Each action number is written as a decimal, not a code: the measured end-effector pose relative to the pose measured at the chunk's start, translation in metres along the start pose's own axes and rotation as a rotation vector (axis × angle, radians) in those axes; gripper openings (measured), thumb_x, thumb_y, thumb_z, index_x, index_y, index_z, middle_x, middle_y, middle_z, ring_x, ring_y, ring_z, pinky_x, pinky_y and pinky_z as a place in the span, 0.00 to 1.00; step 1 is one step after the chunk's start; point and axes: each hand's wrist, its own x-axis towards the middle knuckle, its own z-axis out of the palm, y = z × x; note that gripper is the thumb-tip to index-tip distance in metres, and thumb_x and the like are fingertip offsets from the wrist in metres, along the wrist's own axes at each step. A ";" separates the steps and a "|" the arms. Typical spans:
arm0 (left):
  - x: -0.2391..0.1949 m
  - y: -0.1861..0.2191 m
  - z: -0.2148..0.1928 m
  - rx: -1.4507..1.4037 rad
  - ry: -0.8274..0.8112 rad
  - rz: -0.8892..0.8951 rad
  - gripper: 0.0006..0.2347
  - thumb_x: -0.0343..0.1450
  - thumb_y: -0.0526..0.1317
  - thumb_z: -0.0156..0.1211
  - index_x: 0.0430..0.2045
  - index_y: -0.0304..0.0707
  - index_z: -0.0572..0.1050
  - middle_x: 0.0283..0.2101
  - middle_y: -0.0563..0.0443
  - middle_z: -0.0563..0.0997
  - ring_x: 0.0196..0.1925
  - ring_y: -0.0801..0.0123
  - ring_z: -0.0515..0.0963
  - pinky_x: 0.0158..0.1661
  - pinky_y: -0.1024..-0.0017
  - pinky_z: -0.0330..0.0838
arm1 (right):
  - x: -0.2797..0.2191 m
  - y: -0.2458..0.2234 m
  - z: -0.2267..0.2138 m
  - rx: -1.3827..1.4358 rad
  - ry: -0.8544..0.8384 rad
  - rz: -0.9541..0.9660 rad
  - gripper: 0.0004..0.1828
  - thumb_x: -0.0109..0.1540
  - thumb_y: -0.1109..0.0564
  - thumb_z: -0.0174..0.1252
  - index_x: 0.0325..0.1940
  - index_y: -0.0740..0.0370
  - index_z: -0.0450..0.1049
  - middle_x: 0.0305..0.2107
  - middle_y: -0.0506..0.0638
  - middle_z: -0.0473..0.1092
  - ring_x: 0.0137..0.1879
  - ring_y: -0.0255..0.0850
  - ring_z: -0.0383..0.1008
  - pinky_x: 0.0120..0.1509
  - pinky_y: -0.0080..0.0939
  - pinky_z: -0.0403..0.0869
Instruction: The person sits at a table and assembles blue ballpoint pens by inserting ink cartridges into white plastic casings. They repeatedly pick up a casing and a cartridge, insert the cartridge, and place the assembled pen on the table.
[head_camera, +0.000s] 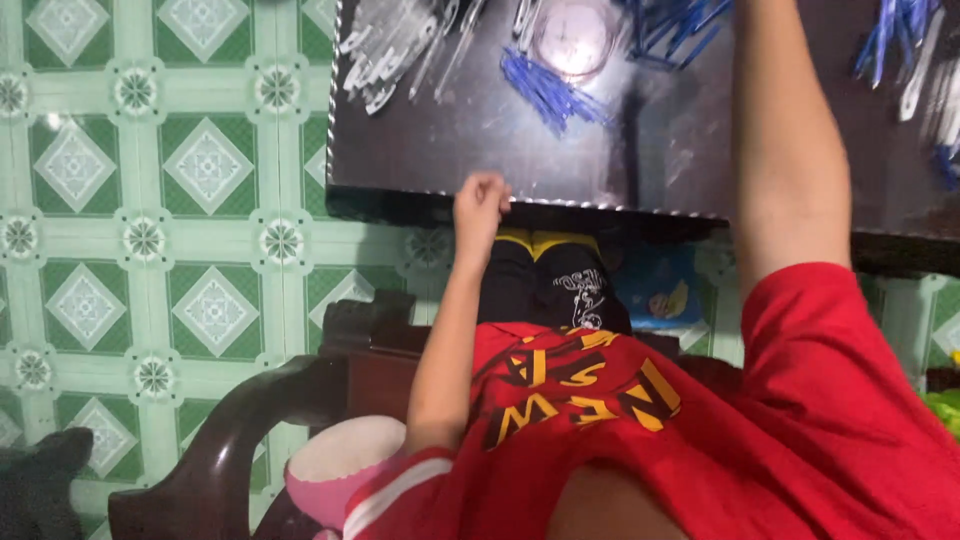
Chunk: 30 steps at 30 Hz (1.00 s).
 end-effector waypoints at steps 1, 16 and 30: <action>0.015 -0.004 0.004 0.059 0.066 0.192 0.04 0.73 0.39 0.62 0.31 0.40 0.77 0.25 0.47 0.82 0.27 0.67 0.84 0.29 0.72 0.75 | -0.013 0.008 0.008 -0.052 -0.009 0.024 0.24 0.64 0.43 0.70 0.54 0.57 0.70 0.52 0.56 0.65 0.55 0.55 0.62 0.56 0.60 0.69; 0.164 0.076 0.034 1.257 0.257 0.529 0.11 0.69 0.42 0.59 0.43 0.41 0.75 0.46 0.44 0.79 0.48 0.49 0.76 0.35 0.55 0.79 | -0.060 0.123 0.064 -0.210 -0.033 -0.239 0.18 0.71 0.41 0.52 0.45 0.56 0.76 0.46 0.57 0.67 0.50 0.58 0.63 0.48 0.62 0.64; 0.153 0.063 -0.021 1.412 0.240 0.767 0.06 0.68 0.39 0.61 0.31 0.39 0.80 0.36 0.44 0.82 0.42 0.46 0.77 0.41 0.49 0.66 | -0.094 0.119 0.036 0.316 -0.073 -0.240 0.04 0.70 0.61 0.46 0.48 0.62 0.62 0.37 0.57 0.74 0.41 0.53 0.76 0.46 0.51 0.71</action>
